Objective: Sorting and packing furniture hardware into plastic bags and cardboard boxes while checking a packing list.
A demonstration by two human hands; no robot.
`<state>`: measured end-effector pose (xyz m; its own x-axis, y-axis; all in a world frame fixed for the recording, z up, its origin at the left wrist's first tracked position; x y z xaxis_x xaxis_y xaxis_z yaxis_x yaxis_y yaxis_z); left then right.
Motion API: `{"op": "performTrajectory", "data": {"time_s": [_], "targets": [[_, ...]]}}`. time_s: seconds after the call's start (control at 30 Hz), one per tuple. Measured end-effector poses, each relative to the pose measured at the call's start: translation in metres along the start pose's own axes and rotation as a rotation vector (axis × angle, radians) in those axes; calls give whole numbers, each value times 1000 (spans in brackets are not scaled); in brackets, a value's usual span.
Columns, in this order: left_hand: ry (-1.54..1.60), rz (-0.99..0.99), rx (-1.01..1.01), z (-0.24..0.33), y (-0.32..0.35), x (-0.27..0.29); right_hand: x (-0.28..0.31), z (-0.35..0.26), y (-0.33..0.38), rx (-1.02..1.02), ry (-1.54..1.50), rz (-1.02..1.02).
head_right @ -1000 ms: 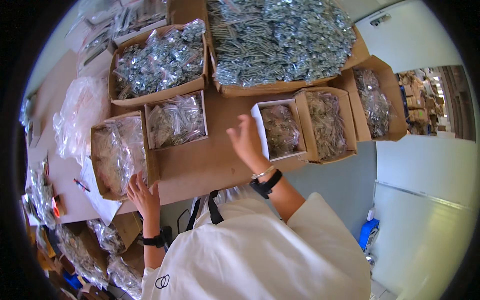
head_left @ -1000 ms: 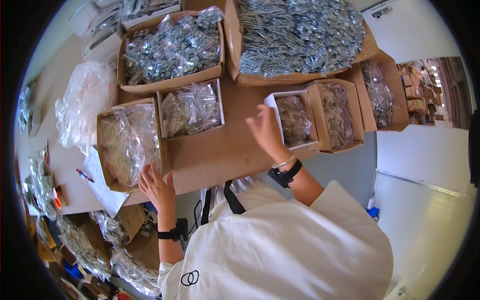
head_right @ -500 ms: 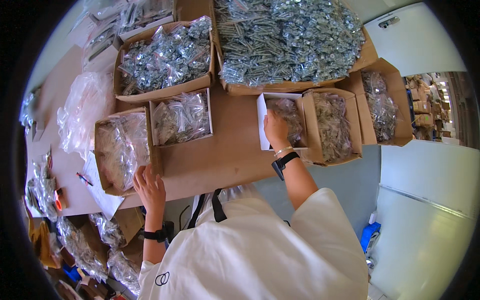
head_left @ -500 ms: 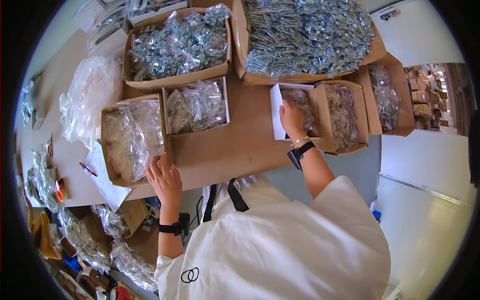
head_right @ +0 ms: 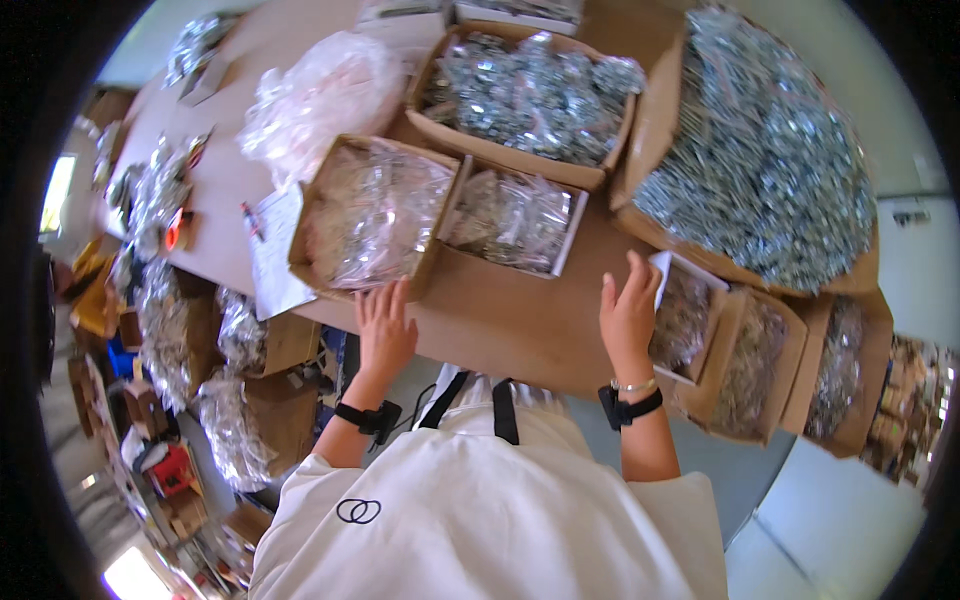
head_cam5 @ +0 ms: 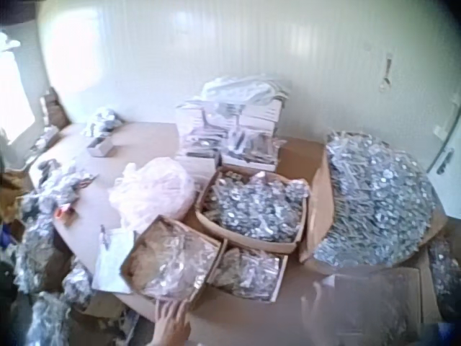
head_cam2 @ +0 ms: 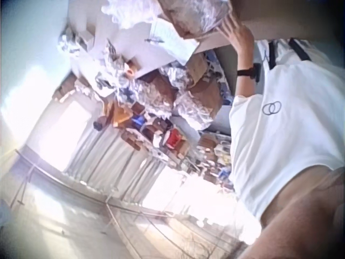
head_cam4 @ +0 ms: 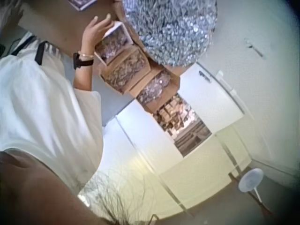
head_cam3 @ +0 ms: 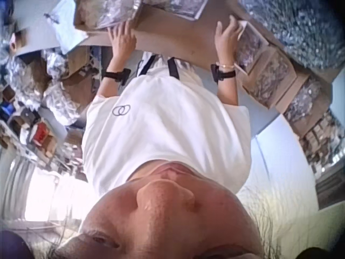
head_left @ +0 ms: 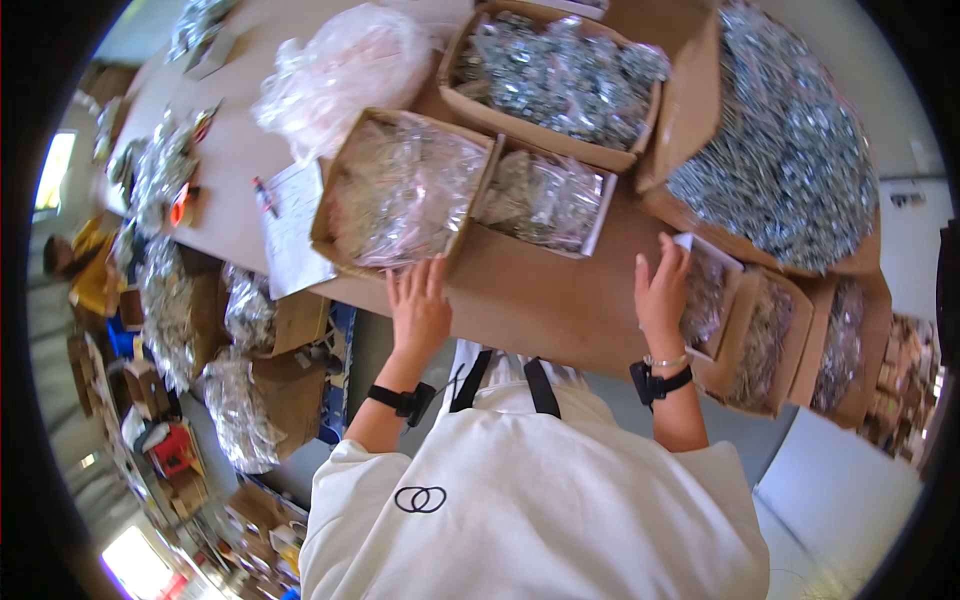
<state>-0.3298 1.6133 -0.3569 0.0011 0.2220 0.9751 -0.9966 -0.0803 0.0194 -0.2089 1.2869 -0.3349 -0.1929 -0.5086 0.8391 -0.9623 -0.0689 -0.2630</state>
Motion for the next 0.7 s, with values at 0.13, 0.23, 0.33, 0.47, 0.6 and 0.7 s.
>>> {"op": "performTrajectory", "data": {"time_s": [0.13,0.23,0.33,0.47,0.6,0.7], "targets": [[36,63,36,-2,26,2,-46,-39,21,54,-441,-462],[95,118,202,-15,54,25,-76,-69,26,176,-503,-619],[388,294,354,-56,92,32,-97,-112,32,-112,-660,-898],[1029,269,826,-138,111,13,-132,-170,54,-503,-857,-1158],[1415,259,899,-199,68,11,-156,-225,48,-773,-804,-1126],[1599,-69,888,-218,15,12,-194,-226,43,-624,-602,-932]]}}
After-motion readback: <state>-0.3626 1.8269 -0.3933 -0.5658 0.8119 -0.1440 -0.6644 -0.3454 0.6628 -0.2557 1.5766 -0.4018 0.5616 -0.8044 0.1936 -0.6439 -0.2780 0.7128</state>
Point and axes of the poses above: each hand's wrist, its own y-axis away from the middle knuckle, its own x-axis out of the back of the hand, z = x × y, the point moved 3 cm from there along -y, towards the middle knuckle, and after that the axes turned 3 degrees about -x, right-handed, at the moved point
